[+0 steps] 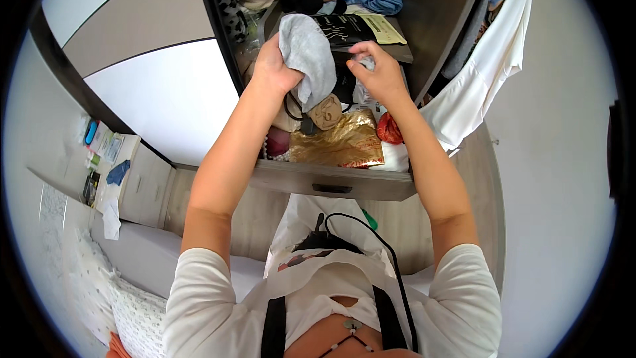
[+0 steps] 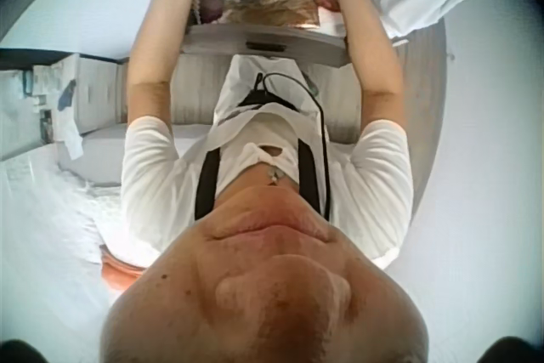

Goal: The person opens a dresser drawer and handles various items including a black package, a pair of glasses, and several socks.

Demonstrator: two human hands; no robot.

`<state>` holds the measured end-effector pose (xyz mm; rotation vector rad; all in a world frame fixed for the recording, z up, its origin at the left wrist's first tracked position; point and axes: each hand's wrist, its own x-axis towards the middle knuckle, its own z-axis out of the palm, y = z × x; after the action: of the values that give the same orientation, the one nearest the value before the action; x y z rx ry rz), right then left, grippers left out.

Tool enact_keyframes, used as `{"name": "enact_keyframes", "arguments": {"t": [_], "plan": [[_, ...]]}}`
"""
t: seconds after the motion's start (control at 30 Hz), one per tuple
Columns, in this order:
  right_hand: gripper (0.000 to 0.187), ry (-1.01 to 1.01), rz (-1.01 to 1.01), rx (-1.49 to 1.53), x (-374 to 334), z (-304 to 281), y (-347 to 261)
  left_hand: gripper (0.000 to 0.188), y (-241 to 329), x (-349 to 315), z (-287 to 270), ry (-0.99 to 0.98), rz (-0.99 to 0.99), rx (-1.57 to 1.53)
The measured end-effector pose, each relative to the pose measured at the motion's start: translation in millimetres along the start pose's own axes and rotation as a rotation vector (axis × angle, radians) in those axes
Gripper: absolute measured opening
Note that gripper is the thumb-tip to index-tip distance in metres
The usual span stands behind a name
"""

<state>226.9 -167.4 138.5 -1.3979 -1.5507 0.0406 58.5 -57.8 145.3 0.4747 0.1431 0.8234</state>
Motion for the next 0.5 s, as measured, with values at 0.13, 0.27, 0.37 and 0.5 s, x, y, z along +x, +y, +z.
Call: {"name": "enact_keyframes", "arguments": {"t": [0.13, 0.27, 0.37, 0.5], "plan": [[0.027, -0.085, 0.077, -0.039, -3, -15, -9, 0.034, -21, 12, 2, 0.138, 0.046, -0.016], [0.037, -0.263, -0.070, -0.148, -16, 3, -6, 0.033, -40, 13, -11, 0.167, -0.001, -0.045], [0.032, -0.302, -0.107, -0.282, -23, 14, -10, 0.032, -46, 12, -13, 0.128, 0.018, -0.104], [0.026, -0.315, 0.351, 0.319, -11, 5, 3, 0.031, -41, 3, -10, 0.123, 0.026, 0.118]]}}
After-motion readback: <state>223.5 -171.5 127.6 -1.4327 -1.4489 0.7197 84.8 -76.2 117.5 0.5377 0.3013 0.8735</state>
